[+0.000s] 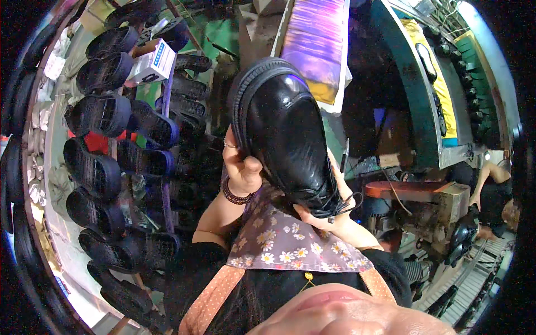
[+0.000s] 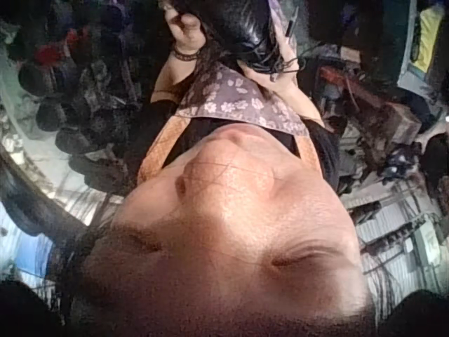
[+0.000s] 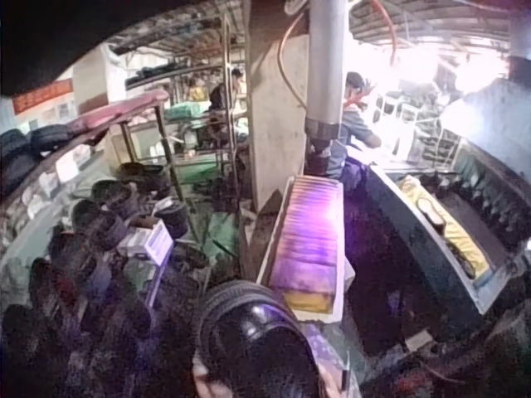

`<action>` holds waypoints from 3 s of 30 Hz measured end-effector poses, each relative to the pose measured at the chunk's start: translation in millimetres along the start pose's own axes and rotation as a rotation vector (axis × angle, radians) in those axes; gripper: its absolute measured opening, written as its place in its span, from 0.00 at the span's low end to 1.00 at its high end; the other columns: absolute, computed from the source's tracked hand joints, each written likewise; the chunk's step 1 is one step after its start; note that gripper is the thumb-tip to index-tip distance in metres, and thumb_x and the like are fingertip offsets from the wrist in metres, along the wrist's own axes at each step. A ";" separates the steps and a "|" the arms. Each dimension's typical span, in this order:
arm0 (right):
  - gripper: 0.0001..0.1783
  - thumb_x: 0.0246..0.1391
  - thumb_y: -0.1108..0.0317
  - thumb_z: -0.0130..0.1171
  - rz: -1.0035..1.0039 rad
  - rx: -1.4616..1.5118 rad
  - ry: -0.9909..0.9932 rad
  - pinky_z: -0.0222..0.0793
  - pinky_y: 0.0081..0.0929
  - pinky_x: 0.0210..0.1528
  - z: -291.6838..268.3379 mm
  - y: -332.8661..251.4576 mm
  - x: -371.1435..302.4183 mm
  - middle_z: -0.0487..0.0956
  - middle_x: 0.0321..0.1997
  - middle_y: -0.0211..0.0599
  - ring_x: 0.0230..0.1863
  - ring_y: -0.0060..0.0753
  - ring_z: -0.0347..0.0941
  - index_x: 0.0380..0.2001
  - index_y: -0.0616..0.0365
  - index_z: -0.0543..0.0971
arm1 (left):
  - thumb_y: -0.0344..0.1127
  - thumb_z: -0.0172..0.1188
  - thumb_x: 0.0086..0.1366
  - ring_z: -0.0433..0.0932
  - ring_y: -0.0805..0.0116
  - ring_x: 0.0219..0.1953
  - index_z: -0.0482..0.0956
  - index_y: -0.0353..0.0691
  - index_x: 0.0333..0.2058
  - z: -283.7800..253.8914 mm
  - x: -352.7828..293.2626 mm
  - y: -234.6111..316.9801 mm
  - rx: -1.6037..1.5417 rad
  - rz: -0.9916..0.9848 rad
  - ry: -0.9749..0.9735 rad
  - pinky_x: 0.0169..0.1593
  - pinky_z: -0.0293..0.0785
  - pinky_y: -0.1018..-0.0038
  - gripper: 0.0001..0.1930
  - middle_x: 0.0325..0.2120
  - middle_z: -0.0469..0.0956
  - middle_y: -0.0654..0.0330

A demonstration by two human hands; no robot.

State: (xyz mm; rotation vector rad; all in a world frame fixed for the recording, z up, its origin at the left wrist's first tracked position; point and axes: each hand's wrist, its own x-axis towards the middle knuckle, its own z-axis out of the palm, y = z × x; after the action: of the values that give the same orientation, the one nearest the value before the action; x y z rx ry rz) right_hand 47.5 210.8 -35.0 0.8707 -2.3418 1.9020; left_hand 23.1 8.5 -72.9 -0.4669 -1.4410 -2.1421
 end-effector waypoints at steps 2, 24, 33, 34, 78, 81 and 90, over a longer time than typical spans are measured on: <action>0.56 0.34 0.63 0.72 0.020 -0.031 0.036 0.63 0.46 0.62 1.6 -5.4 0.8 0.57 0.67 0.65 0.65 0.62 0.61 0.68 0.49 0.53 | 0.60 0.65 0.54 0.65 0.59 0.60 0.52 0.33 0.64 18.1 9.9 26.1 -0.015 -0.145 0.020 0.63 0.61 0.62 0.50 0.60 0.64 0.53; 0.48 0.29 0.66 0.80 0.153 0.002 -0.429 0.63 0.32 0.61 -98.9 -32.8 103.3 0.76 0.52 0.43 0.57 0.34 0.71 0.56 0.65 0.69 | 0.31 0.77 0.45 0.65 0.64 0.60 0.53 0.32 0.62 40.5 7.5 11.3 -0.149 -0.651 -0.370 0.64 0.58 0.68 0.50 0.57 0.65 0.53; 0.43 0.26 0.65 0.75 0.331 0.055 0.245 0.69 0.33 0.56 -125.9 -20.4 49.5 0.78 0.47 0.42 0.49 0.36 0.76 0.52 0.66 0.73 | 0.77 0.31 0.60 0.70 0.66 0.55 0.71 0.33 0.54 -12.2 -32.5 -69.6 -0.118 -1.077 -0.558 0.61 0.62 0.67 0.49 0.53 0.73 0.57; 0.41 0.29 0.64 0.73 0.371 0.051 0.354 0.69 0.34 0.55 -129.2 -8.7 42.1 0.78 0.46 0.42 0.47 0.36 0.76 0.52 0.66 0.73 | 0.77 0.31 0.60 0.71 0.65 0.53 0.71 0.33 0.54 -11.3 -33.9 -62.1 -0.300 -1.243 -0.291 0.61 0.62 0.68 0.49 0.50 0.75 0.58; 0.48 0.33 0.68 0.78 0.474 0.149 0.273 0.62 0.32 0.61 -107.6 82.8 -58.9 0.74 0.54 0.39 0.55 0.34 0.70 0.60 0.62 0.65 | 0.50 0.81 0.34 0.48 0.54 0.70 0.34 0.29 0.68 -38.5 -66.1 82.4 0.600 -0.818 -0.433 0.71 0.42 0.66 0.73 0.68 0.44 0.43; 0.48 0.36 0.60 0.76 0.286 0.117 0.349 0.62 0.34 0.61 -123.6 78.9 23.4 0.75 0.54 0.42 0.56 0.36 0.71 0.61 0.63 0.65 | 0.45 0.80 0.38 0.50 0.57 0.69 0.29 0.32 0.68 1.6 -31.3 79.2 0.189 -0.891 -0.108 0.70 0.45 0.64 0.72 0.67 0.46 0.45; 0.22 0.49 0.60 0.70 0.059 0.041 0.414 0.70 0.23 0.46 -134.4 105.0 321.3 0.81 0.40 0.39 0.41 0.27 0.75 0.44 0.61 0.80 | 0.71 0.37 0.65 0.70 0.46 0.58 0.46 0.38 0.67 63.6 116.1 24.7 0.036 -1.189 0.037 0.63 0.62 0.55 0.46 0.59 0.62 0.32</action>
State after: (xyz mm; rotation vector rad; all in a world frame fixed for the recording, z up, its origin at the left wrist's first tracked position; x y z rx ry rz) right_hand -312.8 211.5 14.2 0.3626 -2.1062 1.9305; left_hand -56.3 34.1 32.7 0.6345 -1.9999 -2.9014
